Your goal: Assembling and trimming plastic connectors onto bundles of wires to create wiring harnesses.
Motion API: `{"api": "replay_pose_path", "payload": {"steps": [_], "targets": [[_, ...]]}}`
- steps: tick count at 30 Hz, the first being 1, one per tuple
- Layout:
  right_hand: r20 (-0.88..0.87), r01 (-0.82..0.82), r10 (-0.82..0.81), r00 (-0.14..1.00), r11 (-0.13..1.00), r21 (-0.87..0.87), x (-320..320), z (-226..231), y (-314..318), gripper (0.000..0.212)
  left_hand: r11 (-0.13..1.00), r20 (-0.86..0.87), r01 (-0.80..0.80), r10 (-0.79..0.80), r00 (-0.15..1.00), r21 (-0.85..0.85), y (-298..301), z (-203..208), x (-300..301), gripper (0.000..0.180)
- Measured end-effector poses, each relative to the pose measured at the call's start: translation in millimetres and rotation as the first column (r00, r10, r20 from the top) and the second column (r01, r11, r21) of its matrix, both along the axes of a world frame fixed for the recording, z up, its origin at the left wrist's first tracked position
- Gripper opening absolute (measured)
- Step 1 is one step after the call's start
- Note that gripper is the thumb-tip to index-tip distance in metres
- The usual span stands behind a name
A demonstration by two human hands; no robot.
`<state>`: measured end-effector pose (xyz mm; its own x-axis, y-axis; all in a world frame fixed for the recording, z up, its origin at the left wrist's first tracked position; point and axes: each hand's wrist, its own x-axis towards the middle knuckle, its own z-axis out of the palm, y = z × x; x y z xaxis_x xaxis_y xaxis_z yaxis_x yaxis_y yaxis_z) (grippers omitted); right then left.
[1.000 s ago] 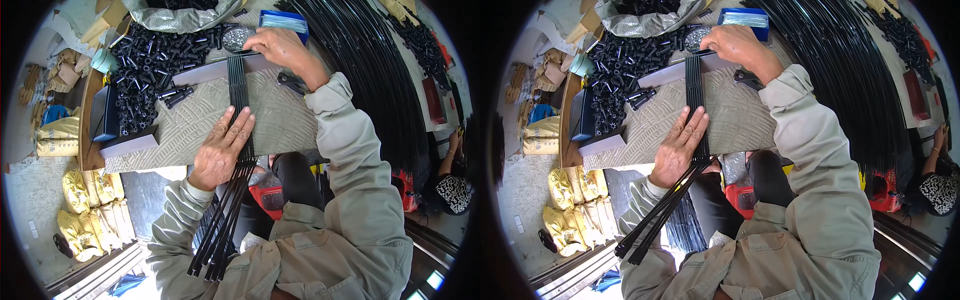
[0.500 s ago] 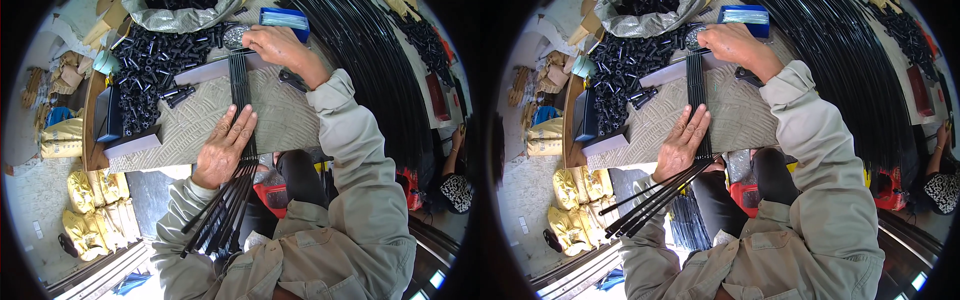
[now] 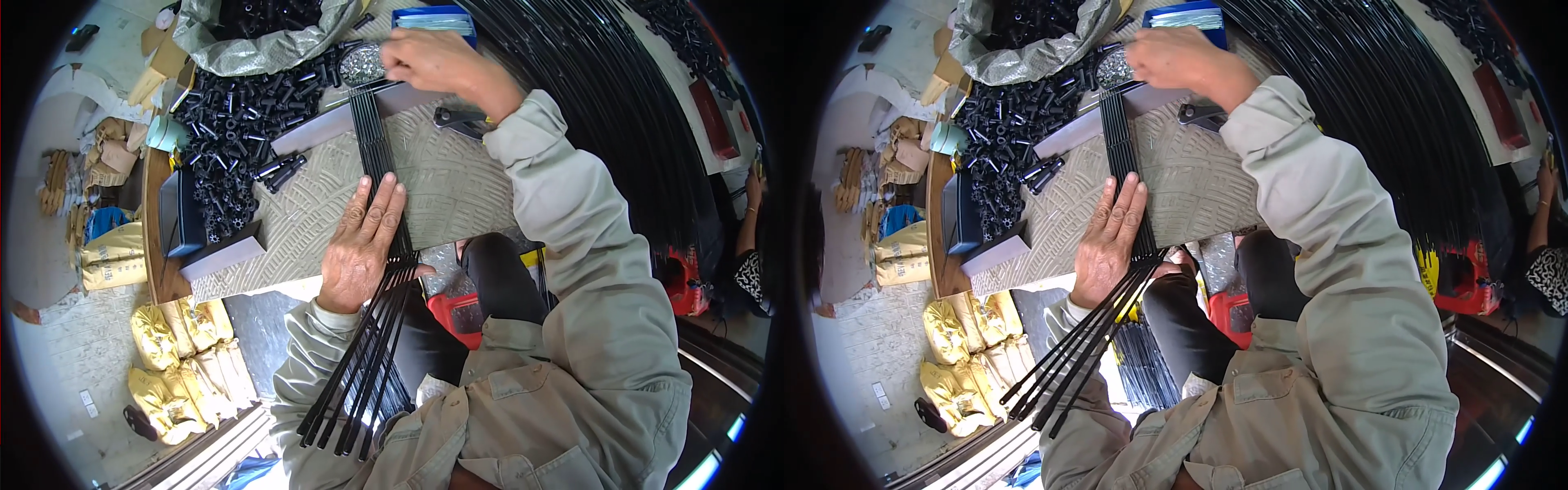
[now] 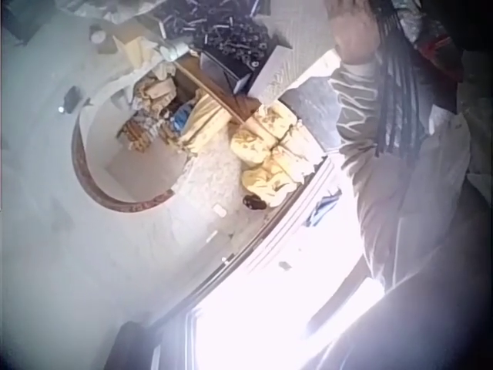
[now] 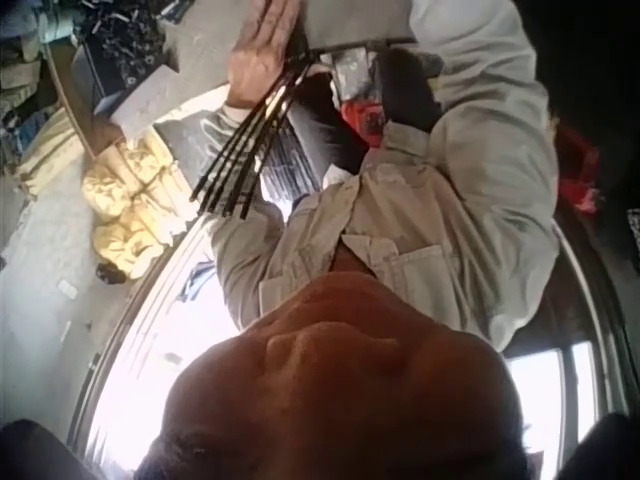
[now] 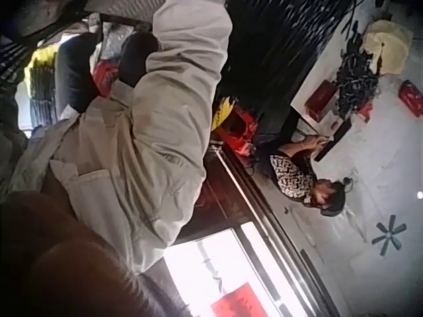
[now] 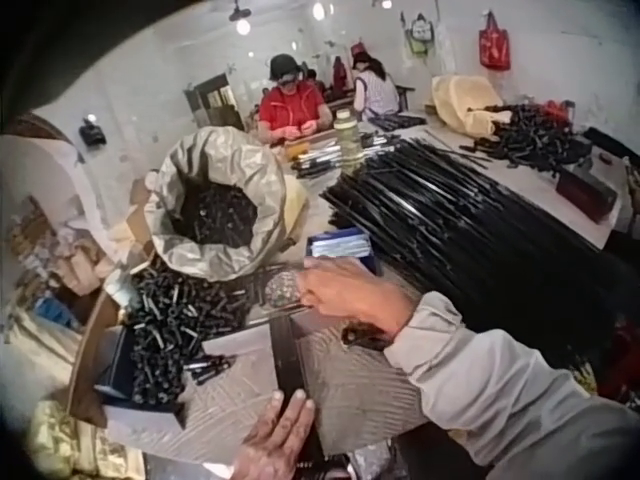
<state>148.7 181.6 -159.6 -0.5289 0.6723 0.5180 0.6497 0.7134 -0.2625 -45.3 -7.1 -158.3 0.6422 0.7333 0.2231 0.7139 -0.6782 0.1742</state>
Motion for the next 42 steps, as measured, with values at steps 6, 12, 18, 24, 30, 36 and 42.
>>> {"api": "replay_pose_path", "payload": {"steps": [6,12,18,24,30,36,42], "targets": [[0.007,-0.088,0.089,0.996,0.956,0.279,-6,1,7,0.004,1.000,0.035,-0.027,0.027,0.999,0.005,-3,-2,-5,0.086],[0.517,0.328,-0.445,0.731,0.894,0.305,57,8,55,0.017,0.996,0.055,-0.051,0.047,0.997,0.070,-5,-9,-8,0.077],[0.398,0.228,-0.277,0.874,0.959,0.168,49,32,62,0.007,0.992,0.074,-0.062,0.055,0.996,0.107,-10,-15,-12,0.071],[0.466,0.343,-0.290,0.836,0.939,-0.031,49,32,69,0.008,0.978,0.013,-0.054,0.053,0.999,0.202,-7,-23,-19,0.074],[0.378,0.284,-0.255,0.890,0.959,-0.023,56,30,66,0.006,0.991,0.056,-0.035,0.029,0.998,0.126,-10,-13,-17,0.079],[0.302,0.112,-0.103,0.948,0.994,-0.014,79,20,82,0.011,0.990,0.040,-0.026,0.020,0.999,0.138,-12,-17,-14,0.084],[0.024,0.112,-0.120,0.992,0.966,0.233,87,37,62,0.005,0.980,-0.003,0.010,-0.010,1.000,0.198,-5,-21,-9,0.085]]}}
